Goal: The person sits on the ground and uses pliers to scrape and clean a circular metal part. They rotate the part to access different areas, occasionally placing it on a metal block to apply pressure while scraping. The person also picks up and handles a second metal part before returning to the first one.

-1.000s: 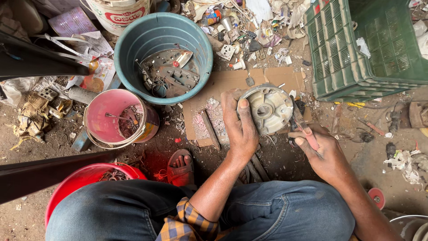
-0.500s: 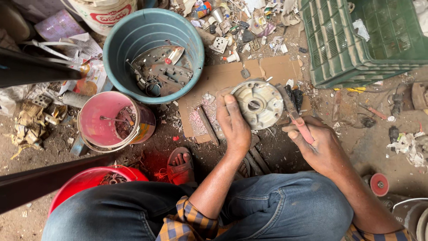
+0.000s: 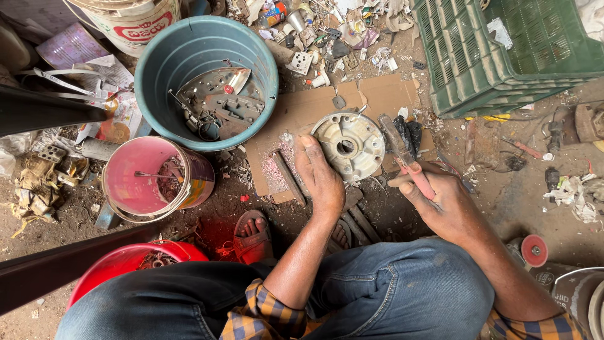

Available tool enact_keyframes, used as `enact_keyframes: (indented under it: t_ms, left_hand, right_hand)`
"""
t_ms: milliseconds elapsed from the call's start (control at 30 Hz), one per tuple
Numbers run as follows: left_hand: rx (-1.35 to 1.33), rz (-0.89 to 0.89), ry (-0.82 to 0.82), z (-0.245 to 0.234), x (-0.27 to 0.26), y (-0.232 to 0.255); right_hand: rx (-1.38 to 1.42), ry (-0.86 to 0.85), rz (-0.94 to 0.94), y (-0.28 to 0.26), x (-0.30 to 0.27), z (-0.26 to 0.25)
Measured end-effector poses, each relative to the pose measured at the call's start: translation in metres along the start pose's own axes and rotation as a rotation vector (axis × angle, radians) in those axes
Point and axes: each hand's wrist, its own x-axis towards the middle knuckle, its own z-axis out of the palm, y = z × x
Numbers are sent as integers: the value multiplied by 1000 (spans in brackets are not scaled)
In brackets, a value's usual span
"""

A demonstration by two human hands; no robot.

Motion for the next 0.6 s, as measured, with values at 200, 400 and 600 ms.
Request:
enact_keyframes:
  t_ms: [200,400,600]
  left_hand:
    - [30,28,9,0,1,1]
    - [72,30,30,-1,2,2]
    - [-97,30,45,-4,5,-1]
  right_hand:
    - [-87,24,23,-4,0,-2]
    - [-252,115,-87,-8,-1,-5]
    - [-523,205,-205,-9,-4,-11]
